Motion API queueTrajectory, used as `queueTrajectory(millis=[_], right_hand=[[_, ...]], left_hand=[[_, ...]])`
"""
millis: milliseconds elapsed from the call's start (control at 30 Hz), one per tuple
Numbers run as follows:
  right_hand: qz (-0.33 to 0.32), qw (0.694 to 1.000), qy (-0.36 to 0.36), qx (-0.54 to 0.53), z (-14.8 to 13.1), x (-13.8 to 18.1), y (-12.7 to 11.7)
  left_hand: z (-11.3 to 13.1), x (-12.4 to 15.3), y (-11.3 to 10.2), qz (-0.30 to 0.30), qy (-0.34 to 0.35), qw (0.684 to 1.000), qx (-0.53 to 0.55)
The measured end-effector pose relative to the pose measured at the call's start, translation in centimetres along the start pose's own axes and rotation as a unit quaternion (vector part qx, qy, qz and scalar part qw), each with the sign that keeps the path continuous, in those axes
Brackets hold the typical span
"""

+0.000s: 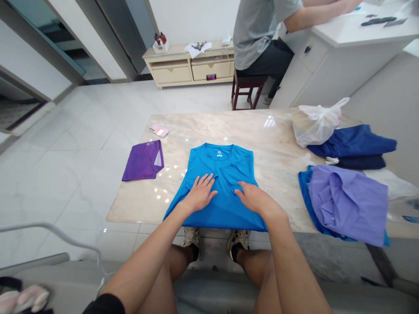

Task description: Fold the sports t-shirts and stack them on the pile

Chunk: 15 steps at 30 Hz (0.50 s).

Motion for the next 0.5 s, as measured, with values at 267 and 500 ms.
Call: queueTrajectory(millis=[267, 500], right_hand=[[-0.007, 1.000, -0.002, -0.003, 1.0, -0.3, 0.5], [0.021, 1.000, -0.019, 0.012, -0.3, 0.3, -0.3]], left_hand=[[2.2, -0.7, -1.7, 0.030, 0.006, 0.999, 0.023], [1.8, 7.2, -5.4, 0.020, -0.069, 0.997, -0.031]])
Point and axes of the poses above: each hand's wrist, its own x-axis away from the middle knuckle, its own y-axis out of the palm, z = x × y, the point moved 4 cm from there along -x, towards the middle knuckle, and after that the axes turned 11 degrees about -y, right-handed, at the moved point
